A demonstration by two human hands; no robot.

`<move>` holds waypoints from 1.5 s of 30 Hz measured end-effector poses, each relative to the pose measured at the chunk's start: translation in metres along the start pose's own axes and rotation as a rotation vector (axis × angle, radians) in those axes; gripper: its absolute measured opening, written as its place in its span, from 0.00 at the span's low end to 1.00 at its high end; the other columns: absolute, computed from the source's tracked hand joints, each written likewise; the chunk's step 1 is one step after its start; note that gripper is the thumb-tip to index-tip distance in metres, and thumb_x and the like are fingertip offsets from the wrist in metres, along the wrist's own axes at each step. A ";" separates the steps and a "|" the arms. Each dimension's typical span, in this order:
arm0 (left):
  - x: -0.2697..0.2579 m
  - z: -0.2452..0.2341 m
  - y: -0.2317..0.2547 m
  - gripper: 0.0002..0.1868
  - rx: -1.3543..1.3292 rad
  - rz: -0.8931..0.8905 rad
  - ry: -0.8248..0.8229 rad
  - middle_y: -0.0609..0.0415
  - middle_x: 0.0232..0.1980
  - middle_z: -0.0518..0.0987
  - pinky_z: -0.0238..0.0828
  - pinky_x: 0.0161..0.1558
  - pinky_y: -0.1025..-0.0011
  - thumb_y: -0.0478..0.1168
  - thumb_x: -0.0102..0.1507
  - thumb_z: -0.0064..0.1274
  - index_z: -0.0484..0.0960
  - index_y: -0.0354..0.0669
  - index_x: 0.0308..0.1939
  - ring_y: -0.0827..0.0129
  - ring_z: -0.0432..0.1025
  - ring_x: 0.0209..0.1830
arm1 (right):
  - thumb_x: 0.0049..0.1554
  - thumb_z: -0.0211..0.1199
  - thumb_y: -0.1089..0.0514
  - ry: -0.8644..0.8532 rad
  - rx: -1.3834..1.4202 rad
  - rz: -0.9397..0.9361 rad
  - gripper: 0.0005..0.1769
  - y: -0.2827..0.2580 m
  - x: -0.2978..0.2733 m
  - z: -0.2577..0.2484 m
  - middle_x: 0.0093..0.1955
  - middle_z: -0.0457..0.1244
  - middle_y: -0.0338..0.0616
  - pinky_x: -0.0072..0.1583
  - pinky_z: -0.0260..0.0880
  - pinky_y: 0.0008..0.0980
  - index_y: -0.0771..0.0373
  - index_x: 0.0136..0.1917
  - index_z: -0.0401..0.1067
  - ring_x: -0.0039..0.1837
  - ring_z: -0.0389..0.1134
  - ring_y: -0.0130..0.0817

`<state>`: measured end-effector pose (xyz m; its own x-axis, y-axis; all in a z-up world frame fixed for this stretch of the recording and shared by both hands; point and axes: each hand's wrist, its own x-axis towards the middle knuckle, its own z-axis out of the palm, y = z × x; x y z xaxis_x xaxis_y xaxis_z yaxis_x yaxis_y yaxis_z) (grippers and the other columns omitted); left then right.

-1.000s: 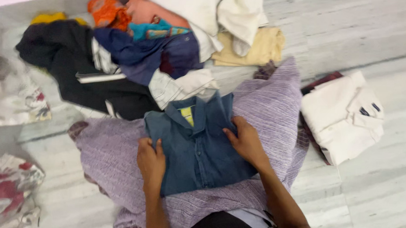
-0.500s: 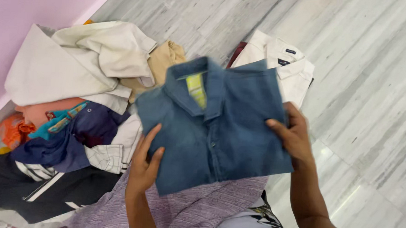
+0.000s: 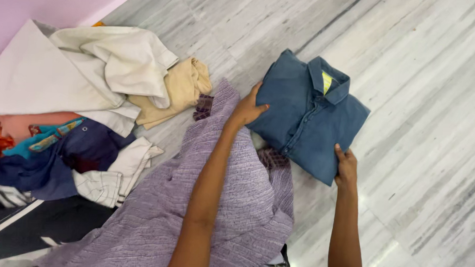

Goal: The person folds a blue denim shirt on their lap, smoothing and aligning the fabric before folding it into a compact square. They then pick up a dark blue button-up shirt, button it up, and fold it similarly.

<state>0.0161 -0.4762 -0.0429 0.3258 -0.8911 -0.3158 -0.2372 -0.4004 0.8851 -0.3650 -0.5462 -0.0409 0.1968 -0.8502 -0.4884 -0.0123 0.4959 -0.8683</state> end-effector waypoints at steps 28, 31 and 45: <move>-0.197 -0.066 0.013 0.21 0.470 0.443 0.524 0.36 0.63 0.72 0.59 0.63 0.49 0.40 0.65 0.54 0.79 0.31 0.59 0.43 0.65 0.61 | 0.65 0.59 0.52 0.011 -1.612 -1.155 0.35 0.036 -0.062 0.190 0.87 0.46 0.51 0.76 0.28 0.78 0.40 0.83 0.60 0.86 0.42 0.60; -0.273 -0.102 -0.013 0.11 0.639 0.352 0.581 0.45 0.63 0.75 0.60 0.71 0.51 0.35 0.63 0.53 0.81 0.40 0.50 0.49 0.67 0.66 | 0.69 0.56 0.54 -0.015 -1.581 -1.185 0.32 0.048 -0.049 0.179 0.89 0.46 0.55 0.76 0.29 0.81 0.45 0.85 0.62 0.87 0.42 0.64; -0.670 -0.004 -0.032 0.09 -0.180 -0.486 1.242 0.47 0.41 0.75 0.69 0.41 0.66 0.24 0.58 0.45 0.77 0.36 0.39 0.59 0.71 0.40 | 0.70 0.56 0.48 -0.697 -1.135 -1.259 0.17 -0.021 -0.135 0.275 0.76 0.59 0.48 0.79 0.44 0.63 0.58 0.67 0.69 0.79 0.56 0.50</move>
<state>-0.1912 0.1341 0.1412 0.9724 0.1520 -0.1768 0.2299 -0.4998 0.8351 -0.1220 -0.3929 0.0672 0.9337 -0.2126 0.2883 -0.0742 -0.9021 -0.4251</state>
